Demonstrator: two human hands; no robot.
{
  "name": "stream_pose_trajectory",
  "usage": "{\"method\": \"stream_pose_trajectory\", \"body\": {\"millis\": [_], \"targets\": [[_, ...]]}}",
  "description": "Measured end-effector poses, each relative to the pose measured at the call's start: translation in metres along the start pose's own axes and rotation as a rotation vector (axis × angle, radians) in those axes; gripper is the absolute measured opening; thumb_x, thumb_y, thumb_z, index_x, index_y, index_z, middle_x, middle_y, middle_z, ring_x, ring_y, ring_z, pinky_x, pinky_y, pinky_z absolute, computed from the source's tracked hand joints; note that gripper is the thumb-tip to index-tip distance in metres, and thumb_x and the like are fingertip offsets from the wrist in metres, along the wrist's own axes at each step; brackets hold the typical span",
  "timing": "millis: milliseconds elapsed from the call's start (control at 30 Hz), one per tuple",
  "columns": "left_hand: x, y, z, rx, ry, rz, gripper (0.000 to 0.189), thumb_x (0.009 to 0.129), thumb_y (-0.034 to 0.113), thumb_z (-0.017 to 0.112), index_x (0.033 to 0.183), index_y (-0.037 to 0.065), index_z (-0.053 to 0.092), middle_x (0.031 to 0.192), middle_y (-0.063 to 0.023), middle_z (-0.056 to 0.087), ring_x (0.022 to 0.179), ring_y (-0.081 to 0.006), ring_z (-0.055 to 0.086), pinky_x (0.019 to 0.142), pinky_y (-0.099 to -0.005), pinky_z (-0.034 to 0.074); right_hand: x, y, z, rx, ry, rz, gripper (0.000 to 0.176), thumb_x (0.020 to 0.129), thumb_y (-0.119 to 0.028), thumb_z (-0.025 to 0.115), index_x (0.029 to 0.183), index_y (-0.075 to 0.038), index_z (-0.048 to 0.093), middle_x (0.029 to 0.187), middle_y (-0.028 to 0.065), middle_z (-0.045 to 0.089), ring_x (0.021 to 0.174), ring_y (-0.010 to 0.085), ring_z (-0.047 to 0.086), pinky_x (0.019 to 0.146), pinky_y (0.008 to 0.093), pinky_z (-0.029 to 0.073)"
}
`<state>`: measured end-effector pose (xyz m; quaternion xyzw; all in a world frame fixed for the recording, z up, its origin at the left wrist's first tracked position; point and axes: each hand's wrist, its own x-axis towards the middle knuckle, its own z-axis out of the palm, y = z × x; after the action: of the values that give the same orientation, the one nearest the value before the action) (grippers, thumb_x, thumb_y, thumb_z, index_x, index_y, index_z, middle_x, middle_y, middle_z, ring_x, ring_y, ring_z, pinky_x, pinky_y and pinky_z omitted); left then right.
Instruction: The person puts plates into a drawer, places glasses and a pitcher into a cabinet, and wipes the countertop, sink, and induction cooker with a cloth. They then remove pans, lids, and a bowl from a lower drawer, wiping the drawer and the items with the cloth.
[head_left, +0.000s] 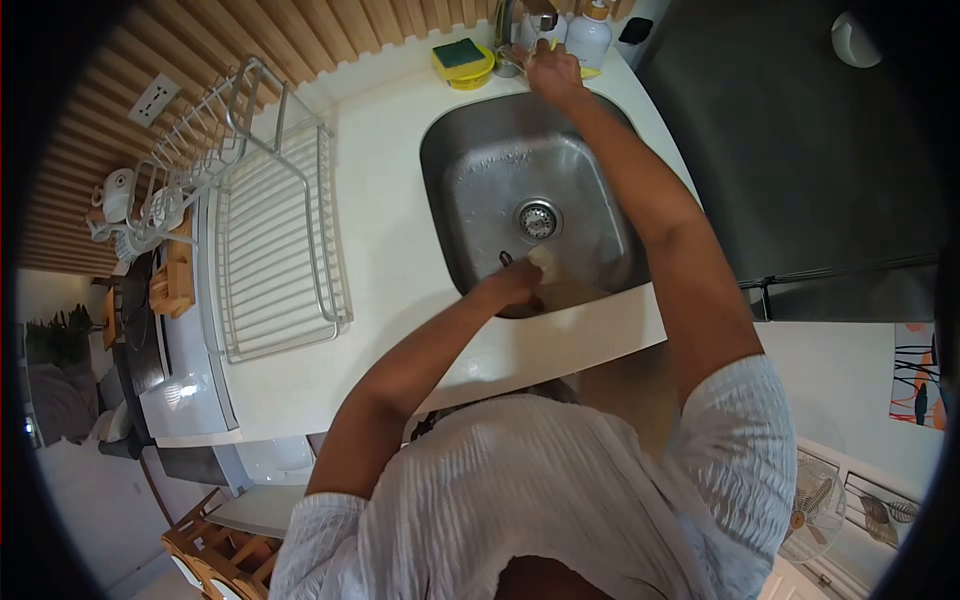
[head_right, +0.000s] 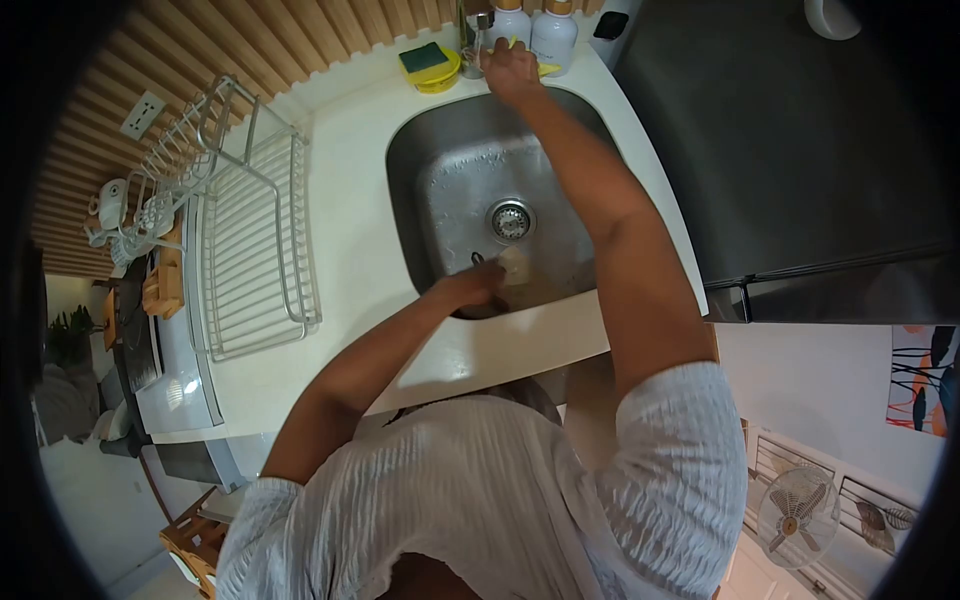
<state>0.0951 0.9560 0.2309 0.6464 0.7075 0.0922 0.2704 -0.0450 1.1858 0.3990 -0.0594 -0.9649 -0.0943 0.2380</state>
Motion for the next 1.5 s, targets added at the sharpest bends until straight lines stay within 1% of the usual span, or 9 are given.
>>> {"method": "stream_pose_trajectory", "body": {"millis": [133, 200, 400, 567, 767, 1000, 1267, 1333, 1500], "targets": [[0.039, 0.003, 0.004, 0.227, -0.317, 0.004, 0.04, 0.073, 0.035, 0.066, 0.088, -0.003, 0.065, 0.079, -0.0158, 0.065, 0.077, -0.0273, 0.064, 0.071, -0.0377, 0.051, 0.001, 0.01, 0.025, 0.115, 0.108, 0.032, 0.025, 0.085, -0.021, 0.047, 0.099, -0.001, 0.054, 0.093, 0.0204, 0.054, 0.085, 0.0353, 0.056, 0.07, 0.0434, 0.05], [0.038, 0.009, 0.005, -0.185, -0.441, -0.363, 0.048, 0.078, 0.046, 0.06, 0.083, -0.001, 0.066, 0.078, -0.0147, 0.065, 0.068, -0.024, 0.065, 0.062, -0.0348, 0.053, 0.003, 0.009, 0.024, 0.203, 0.17, 0.057, 0.027, 0.084, -0.023, 0.049, 0.089, 0.004, 0.051, 0.08, 0.0218, 0.057, 0.08, 0.0362, 0.056, 0.069, 0.0445, 0.049], [0.023, 0.024, -0.034, -0.305, -0.638, -0.207, 0.063, 0.083, 0.06, 0.044, 0.079, 0.001, 0.065, 0.072, -0.0107, 0.064, 0.058, -0.0191, 0.062, 0.054, -0.0311, 0.051, 0.008, 0.011, 0.016, 0.189, -0.001, 0.081, 0.03, 0.08, -0.017, 0.052, 0.107, -0.005, 0.052, 0.091, 0.0185, 0.056, 0.087, 0.0374, 0.056, 0.075, 0.0444, 0.047], [0.013, 0.041, -0.037, -0.53, -0.419, -0.176, 0.05, 0.084, 0.046, 0.049, 0.079, -0.001, 0.064, 0.067, -0.0107, 0.062, 0.054, -0.0181, 0.058, 0.052, -0.0355, 0.046, -0.015, 0.017, -0.041, 0.58, -0.27, 0.331, 0.062, 0.063, -0.039, 0.074, 0.118, -0.019, 0.053, 0.106, 0.0189, 0.057, 0.1, 0.0337, 0.055, 0.087, 0.0401, 0.044], [-0.001, 0.049, -0.028, -0.215, 0.059, 0.086, 0.03, 0.074, 0.022, 0.052, 0.076, -0.006, 0.061, 0.072, -0.0256, 0.06, 0.07, -0.0383, 0.061, 0.068, -0.0432, 0.047, -0.068, -0.019, -0.018, 1.987, -0.24, 0.846, 0.02, 0.077, -0.01, 0.068, 0.094, -0.003, 0.06, 0.083, 0.0078, 0.065, 0.07, 0.0163, 0.064, 0.058, 0.0278, 0.052], [-0.065, 0.107, -0.104, -0.217, 0.388, -0.063, 0.025, 0.076, 0.019, 0.052, 0.077, -0.005, 0.055, 0.065, -0.0278, 0.056, 0.066, -0.0423, 0.058, 0.062, -0.0487, 0.047, -0.065, -0.021, -0.03, 2.213, -0.355, 0.903, 0.02, 0.075, 0.003, 0.062, 0.094, 0.001, 0.057, 0.079, 0.011, 0.062, 0.064, 0.0247, 0.063, 0.056, 0.038, 0.056], [-0.158, 0.133, -0.169, -0.157, 0.629, -0.284, 0.014, 0.077, 0.011, 0.053, 0.081, -0.002, 0.051, 0.062, -0.0202, 0.058, 0.06, -0.0372, 0.059, 0.056, -0.044, 0.048, -0.047, 0.001, -0.029, 1.921, -0.309, 0.704, 0.029, 0.073, 0.0, 0.065, 0.102, -0.001, 0.061, 0.088, 0.0111, 0.063, 0.077, 0.0229, 0.064, 0.064, 0.0352, 0.055], [-0.181, 0.133, -0.177, -0.172, 0.701, -0.278, 0.014, 0.077, 0.01, 0.053, 0.082, -0.003, 0.051, 0.06, -0.0206, 0.057, 0.058, -0.0369, 0.058, 0.054, -0.0431, 0.047, -0.038, 0.01, -0.027, 0.979, 0.052, 0.445, 0.034, 0.073, -0.013, 0.069, 0.106, -0.012, 0.063, 0.093, 0.0117, 0.063, 0.08, 0.0232, 0.064, 0.068, 0.0349, 0.051], [-0.233, 0.165, -0.219, -0.265, 0.682, -0.419, 0.017, 0.079, 0.006, 0.051, 0.092, -0.005, 0.051, 0.071, -0.0196, 0.06, 0.061, -0.0318, 0.061, 0.055, -0.0397, 0.047, -0.021, 0.008, -0.017, 0.568, -0.066, 0.469, 0.03, 0.076, -0.031, 0.066, 0.105, -0.024, 0.064, 0.093, 0.0119, 0.062, 0.089, 0.0286, 0.06, 0.078, 0.0398, 0.047]]}}
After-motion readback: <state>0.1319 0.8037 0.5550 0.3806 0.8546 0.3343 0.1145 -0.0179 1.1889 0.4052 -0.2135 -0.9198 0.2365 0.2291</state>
